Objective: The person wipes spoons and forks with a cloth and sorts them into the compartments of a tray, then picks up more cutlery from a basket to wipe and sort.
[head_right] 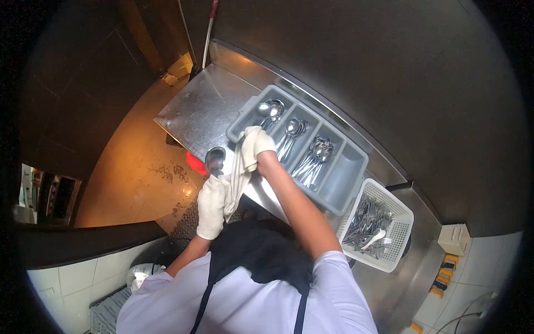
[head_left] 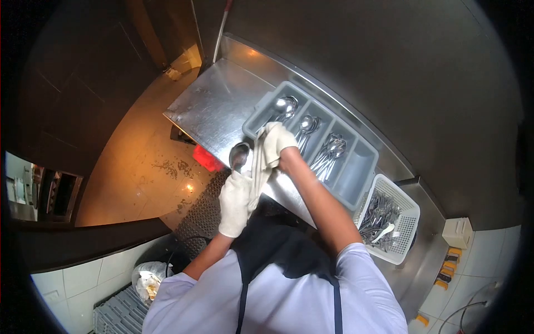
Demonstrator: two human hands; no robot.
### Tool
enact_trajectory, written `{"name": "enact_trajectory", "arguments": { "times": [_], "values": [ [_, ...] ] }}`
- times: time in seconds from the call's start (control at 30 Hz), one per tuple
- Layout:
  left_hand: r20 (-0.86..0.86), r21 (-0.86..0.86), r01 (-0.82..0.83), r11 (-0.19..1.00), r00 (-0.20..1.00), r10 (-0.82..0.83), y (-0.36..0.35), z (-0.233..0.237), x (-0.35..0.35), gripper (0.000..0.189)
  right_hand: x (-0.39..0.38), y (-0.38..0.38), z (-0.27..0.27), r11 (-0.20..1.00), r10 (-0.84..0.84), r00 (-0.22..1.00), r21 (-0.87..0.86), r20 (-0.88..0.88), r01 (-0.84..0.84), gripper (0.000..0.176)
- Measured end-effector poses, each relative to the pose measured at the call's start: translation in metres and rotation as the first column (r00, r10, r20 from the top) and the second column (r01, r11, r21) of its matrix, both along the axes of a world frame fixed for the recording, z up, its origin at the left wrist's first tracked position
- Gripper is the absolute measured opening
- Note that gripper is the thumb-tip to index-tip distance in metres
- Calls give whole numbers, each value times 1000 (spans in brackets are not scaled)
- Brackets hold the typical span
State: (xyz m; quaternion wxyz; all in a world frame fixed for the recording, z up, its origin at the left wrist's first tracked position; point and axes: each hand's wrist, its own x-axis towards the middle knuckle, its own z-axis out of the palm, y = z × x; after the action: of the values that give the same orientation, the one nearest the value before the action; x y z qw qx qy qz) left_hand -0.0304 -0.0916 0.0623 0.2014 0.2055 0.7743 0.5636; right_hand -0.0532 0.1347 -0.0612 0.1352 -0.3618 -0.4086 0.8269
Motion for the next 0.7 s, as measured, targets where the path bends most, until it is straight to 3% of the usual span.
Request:
{"name": "enact_trajectory", "arguments": {
  "times": [0.03, 0.13, 0.17, 0.2, 0.23, 0.27, 0.3, 0.4, 0.43, 0.47, 0.53, 0.6, 0.67, 0.7],
  "values": [
    [245, 176, -72, 982, 969, 27, -2, -40, -6, 33, 7, -6, 18, 1000, 14, 999, 0, -38, -14, 27],
    [103, 74, 63, 995, 992, -70, -8, -73, -19, 37, 29, -33, 62, 998, 69, 992, 9, -109, -68, 23],
    [65, 11, 108, 994, 992, -108, -9, -91, -22, 35, 33, -41, 56, 913, 230, 948, 387, -219, -133, 22],
    [28, -52, 150, 987, 989, -149, -8, -91, -26, 32, 33, -38, 67, 544, 491, 871, 787, -17, -292, 23],
    [-136, -123, 258, 958, 952, -274, -13, -90, -24, 24, 33, -35, 79, 50, 559, 813, 973, 161, -226, 28],
    [-206, -193, 317, 929, 912, -354, -16, -87, -23, 20, 39, -44, 62, 239, 556, 827, 937, 83, -255, 38],
    [-273, -260, 365, 894, 860, -430, -18, -77, -21, 17, 46, -63, 77, 882, 370, 892, 399, -261, -249, 31],
    [-222, -394, 398, 828, 833, -506, -24, -52, -4, 17, 44, -48, 63, 809, 193, 972, 582, -134, -80, 24],
    [-258, -362, 381, 851, 836, -484, -24, -44, 0, 16, 47, -47, 77, 652, 85, 996, 757, -18, -42, 21],
    [-292, -329, 364, 871, 838, -461, -24, -36, 5, 15, 51, -38, 86, 298, 68, 994, 949, 82, -98, 21],
    [-440, -93, 284, 954, 848, -296, -23, -24, 9, 17, 55, -30, 76, 295, -84, 976, 941, 199, -166, 19],
    [-480, -295, 294, 909, 777, -407, -26, -19, 10, 15, 55, -31, 50, 284, -83, 989, 954, 120, -92, 19],
    [-432, -683, 212, 699, 655, -620, -24, 5, 13, 16, 56, -36, 35, 252, -88, 992, 965, 92, -67, 16],
    [-441, -664, 209, 718, 666, -601, -24, 7, 15, 17, 56, -39, 30, 227, -91, 991, 971, 102, -79, 13]
  ]
}}
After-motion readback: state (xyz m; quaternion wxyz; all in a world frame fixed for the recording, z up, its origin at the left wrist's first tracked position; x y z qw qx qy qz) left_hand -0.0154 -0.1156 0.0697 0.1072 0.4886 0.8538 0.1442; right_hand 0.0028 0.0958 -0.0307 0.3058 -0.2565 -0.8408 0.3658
